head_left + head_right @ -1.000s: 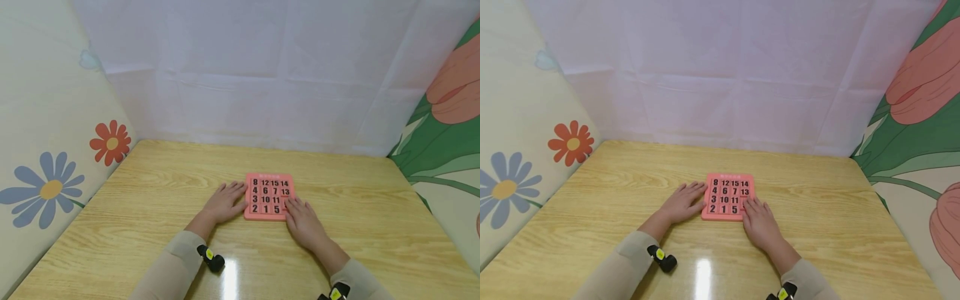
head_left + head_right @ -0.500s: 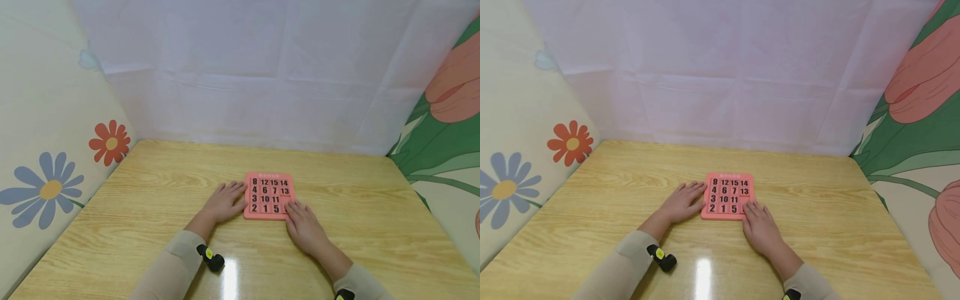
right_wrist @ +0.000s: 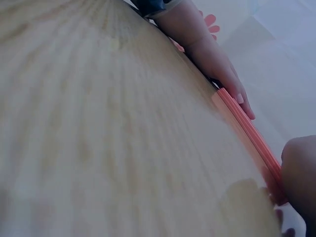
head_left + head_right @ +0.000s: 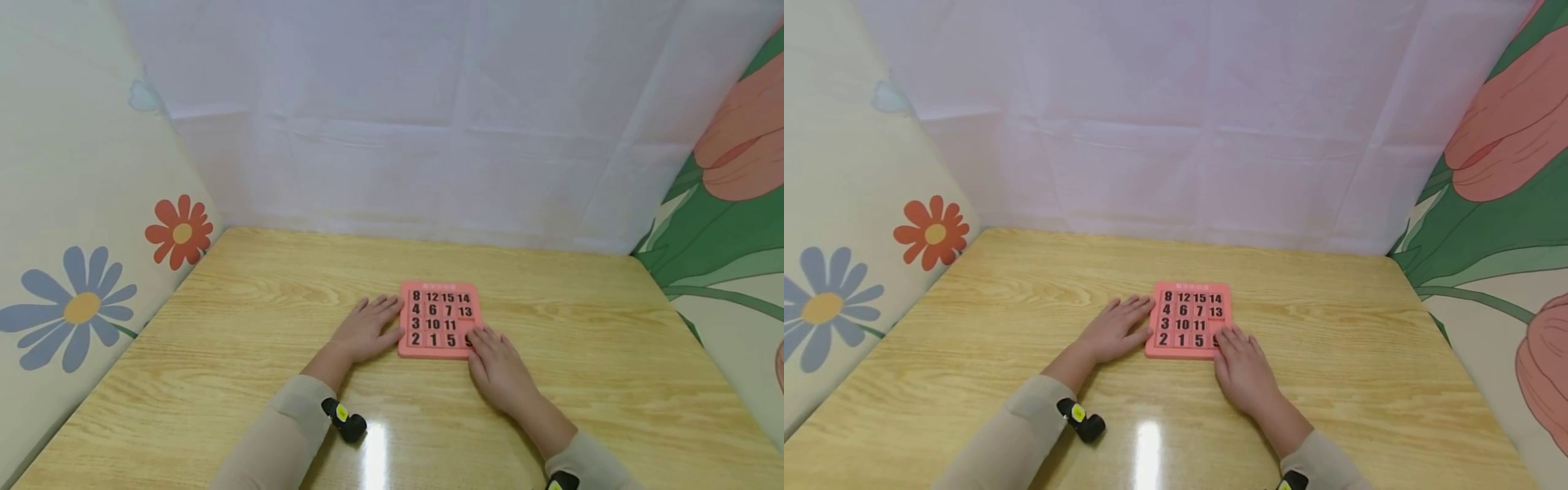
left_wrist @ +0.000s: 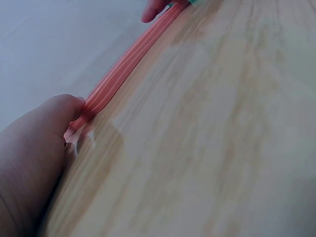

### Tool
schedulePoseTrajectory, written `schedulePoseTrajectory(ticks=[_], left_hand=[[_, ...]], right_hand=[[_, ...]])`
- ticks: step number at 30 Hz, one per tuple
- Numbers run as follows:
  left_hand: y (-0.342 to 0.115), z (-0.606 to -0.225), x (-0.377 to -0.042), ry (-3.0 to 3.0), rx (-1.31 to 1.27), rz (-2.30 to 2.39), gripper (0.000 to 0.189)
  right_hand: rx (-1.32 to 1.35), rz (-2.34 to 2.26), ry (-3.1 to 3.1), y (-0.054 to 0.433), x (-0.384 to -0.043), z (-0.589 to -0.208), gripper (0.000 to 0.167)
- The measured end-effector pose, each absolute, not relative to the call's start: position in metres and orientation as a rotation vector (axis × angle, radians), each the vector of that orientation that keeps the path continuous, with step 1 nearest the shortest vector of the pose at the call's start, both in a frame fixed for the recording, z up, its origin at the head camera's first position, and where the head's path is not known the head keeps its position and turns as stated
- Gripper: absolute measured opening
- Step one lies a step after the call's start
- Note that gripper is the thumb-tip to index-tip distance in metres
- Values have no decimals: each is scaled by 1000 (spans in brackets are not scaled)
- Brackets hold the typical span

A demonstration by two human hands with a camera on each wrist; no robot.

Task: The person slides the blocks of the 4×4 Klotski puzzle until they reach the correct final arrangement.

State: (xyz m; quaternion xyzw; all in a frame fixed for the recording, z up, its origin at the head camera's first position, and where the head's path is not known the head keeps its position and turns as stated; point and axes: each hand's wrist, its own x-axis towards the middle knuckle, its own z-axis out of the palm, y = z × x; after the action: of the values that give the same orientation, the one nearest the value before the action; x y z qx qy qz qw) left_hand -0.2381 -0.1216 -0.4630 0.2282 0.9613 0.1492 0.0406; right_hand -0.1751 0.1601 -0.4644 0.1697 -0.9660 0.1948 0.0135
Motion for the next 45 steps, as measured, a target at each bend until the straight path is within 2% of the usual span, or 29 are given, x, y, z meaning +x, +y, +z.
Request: schedulePoseTrajectory(ticks=[20, 45], left_hand=[[-119, -462, -239, 2950, 722, 442, 67], [-121, -465, -241, 2956, 712, 444, 67]], right_hand=[[513, 662, -2999, 155, -220, -457, 49], [528, 648, -3040, 151, -205, -459, 49]])
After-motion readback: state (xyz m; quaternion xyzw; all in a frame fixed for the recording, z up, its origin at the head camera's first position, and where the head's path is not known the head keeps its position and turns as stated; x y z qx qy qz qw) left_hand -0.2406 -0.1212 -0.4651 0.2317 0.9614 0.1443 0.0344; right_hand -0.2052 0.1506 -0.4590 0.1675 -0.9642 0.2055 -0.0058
